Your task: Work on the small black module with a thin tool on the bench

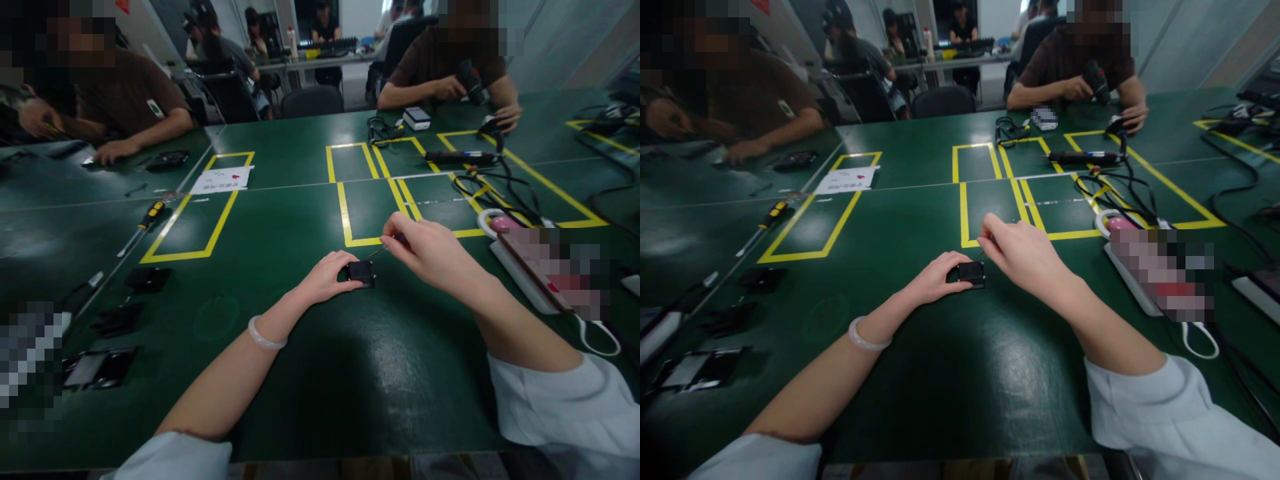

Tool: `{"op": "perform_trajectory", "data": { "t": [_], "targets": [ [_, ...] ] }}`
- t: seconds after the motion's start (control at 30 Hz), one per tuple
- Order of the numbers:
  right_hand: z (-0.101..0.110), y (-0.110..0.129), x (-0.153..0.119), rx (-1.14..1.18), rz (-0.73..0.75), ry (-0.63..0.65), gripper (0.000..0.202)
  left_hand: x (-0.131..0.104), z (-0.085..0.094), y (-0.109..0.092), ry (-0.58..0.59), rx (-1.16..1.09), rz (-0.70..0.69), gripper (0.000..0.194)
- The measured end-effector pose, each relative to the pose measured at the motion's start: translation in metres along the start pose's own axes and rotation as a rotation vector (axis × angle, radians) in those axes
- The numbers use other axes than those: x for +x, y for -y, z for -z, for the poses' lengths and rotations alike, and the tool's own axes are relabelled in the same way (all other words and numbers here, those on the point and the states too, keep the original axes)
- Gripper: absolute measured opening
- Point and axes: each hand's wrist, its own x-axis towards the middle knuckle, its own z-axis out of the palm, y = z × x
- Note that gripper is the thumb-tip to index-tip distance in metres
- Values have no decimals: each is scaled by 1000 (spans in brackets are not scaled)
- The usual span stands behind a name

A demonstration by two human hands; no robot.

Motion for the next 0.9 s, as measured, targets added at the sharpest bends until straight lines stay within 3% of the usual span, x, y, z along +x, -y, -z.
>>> {"op": "perform_trajectory", "data": {
  "t": [0.17,0.53,0.9],
  "targets": [
    [-2,5,-1,134,41,19,18,0,-3,1,-9,35,30,43],
    [-8,19,3,77,33,34,20,-1,-13,-7,-29,136,74,51],
    [6,6,-13,93,-6,-40,18,-5,-5,-14,17,86,65,58]
  ]
}}
